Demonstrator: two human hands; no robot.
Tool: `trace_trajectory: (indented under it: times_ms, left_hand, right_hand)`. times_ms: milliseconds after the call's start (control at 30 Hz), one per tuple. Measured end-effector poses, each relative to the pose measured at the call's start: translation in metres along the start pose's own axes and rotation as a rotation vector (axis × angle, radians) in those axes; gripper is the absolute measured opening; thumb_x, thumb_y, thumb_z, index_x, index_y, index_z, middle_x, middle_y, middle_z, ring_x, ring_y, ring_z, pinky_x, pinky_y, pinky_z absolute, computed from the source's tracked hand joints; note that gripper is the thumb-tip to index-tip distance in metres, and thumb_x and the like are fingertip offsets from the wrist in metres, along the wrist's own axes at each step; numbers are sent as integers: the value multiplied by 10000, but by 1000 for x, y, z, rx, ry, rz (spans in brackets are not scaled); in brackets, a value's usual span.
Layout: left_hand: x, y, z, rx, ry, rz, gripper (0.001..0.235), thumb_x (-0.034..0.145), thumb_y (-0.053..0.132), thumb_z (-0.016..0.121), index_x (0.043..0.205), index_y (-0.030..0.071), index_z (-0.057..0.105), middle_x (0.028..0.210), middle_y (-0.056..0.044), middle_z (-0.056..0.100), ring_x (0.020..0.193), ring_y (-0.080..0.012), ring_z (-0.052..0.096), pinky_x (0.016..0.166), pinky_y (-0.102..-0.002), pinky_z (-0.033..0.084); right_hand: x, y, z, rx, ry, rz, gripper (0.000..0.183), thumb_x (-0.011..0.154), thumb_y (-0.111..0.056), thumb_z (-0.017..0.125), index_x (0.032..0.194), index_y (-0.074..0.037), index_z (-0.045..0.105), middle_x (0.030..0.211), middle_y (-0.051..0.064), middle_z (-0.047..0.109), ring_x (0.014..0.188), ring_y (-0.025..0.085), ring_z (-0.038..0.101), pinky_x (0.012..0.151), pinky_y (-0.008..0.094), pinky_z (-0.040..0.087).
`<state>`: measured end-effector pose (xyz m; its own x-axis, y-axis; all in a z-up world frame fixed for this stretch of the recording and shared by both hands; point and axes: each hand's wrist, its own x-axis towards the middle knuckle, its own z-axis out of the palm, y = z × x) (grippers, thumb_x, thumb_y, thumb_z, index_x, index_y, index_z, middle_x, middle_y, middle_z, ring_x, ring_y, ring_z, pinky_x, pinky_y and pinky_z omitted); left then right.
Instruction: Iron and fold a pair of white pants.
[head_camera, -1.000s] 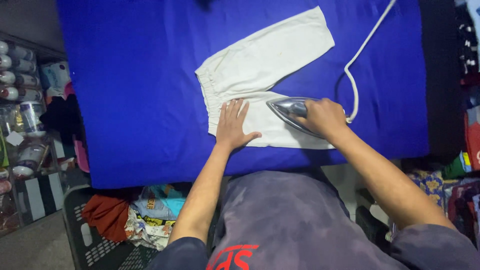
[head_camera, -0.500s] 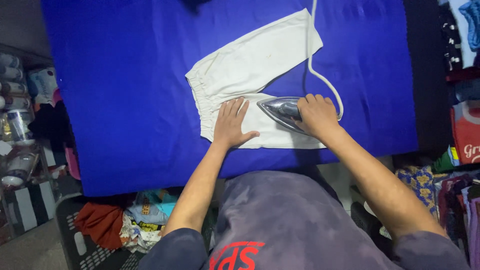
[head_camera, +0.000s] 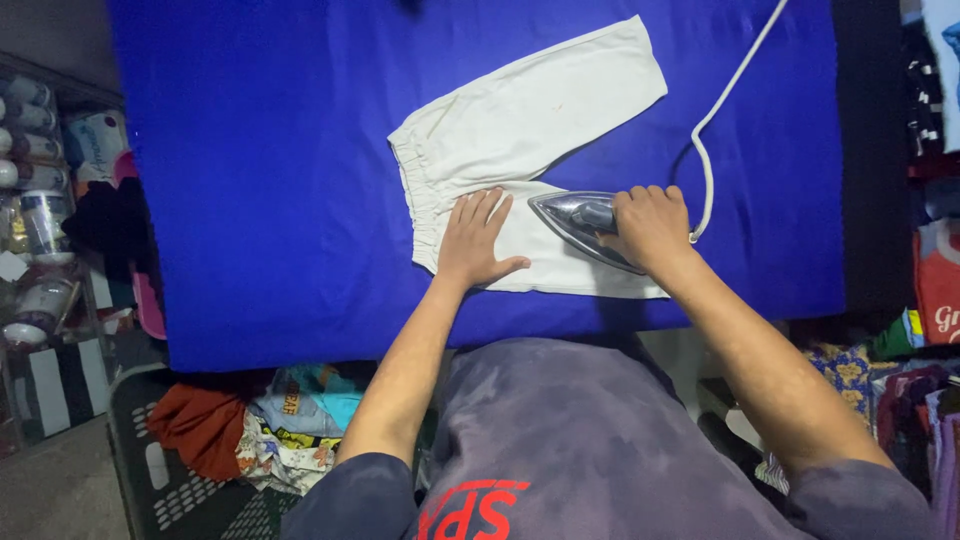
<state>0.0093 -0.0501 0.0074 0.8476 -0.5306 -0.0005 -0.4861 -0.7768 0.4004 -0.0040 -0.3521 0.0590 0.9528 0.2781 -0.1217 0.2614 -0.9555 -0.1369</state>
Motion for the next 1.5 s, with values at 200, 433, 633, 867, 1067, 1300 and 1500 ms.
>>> trace_trajectory:
  times_ms: [200, 433, 633, 867, 1067, 1300, 1500]
  left_hand:
    - [0, 1, -2, 4, -10, -6, 1110, 677, 749, 763, 1508, 76, 465, 1560, -150, 433, 1468, -345, 352, 1236, -530, 219]
    - [1, 0, -1, 5, -4, 11, 1118, 692, 763, 744, 1524, 75, 453, 1569, -153, 432, 1470, -348, 353, 1239, -532, 215]
    - [0, 0, -3, 0, -4, 11, 1121, 686, 773, 740, 1512, 70, 457, 1559, -156, 433, 1463, -351, 355, 1234, -536, 219]
    - [-2, -2, 0, -10, 13, 18, 1117, 694, 774, 742, 1515, 72, 457, 1566, -147, 428, 1473, -345, 347, 1240, -540, 219]
    - [-1, -3, 2, 6, -2, 11, 1121, 682, 767, 743, 1517, 76, 456, 1565, -151, 425, 1475, -346, 340, 1238, -533, 211]
    - [-2, -3, 3, -4, 8, 11, 1124, 692, 780, 741, 1523, 81, 454, 1578, -141, 420, 1484, -337, 341, 1252, -526, 210]
    - [-2, -3, 3, 3, 1, 8, 1122, 685, 777, 739, 1515, 78, 453, 1571, -151, 420, 1473, -342, 344, 1235, -525, 212]
  right_hand:
    - [-3, 0, 10, -114, 94, 43, 522, 647, -554, 871, 833, -88, 725, 802, 93, 722, 779, 264, 683, 778, 427, 459]
    - [-4, -4, 10, -168, 89, 89, 533, 689, -602, 855, 806, -97, 728, 793, 88, 724, 760, 258, 675, 776, 426, 437]
    - [-1, -5, -7, -104, -7, 89, 579, 647, -592, 859, 871, -75, 727, 853, 102, 713, 830, 285, 673, 791, 443, 428]
    - [-3, -1, -5, 1, -16, 66, 509, 671, -500, 868, 934, -87, 730, 900, 88, 701, 869, 287, 659, 802, 446, 398]
    - [-2, -2, 3, -142, 8, 78, 544, 623, -575, 876, 841, -94, 743, 830, 72, 707, 841, 255, 655, 833, 430, 393]
    - [-2, -5, 4, -210, 25, 80, 533, 658, -620, 850, 787, -110, 766, 807, 72, 720, 822, 237, 653, 864, 415, 390]
    - [-2, -8, 0, -239, 7, 112, 586, 660, -660, 840, 822, -100, 780, 813, 77, 722, 818, 249, 659, 894, 450, 394]
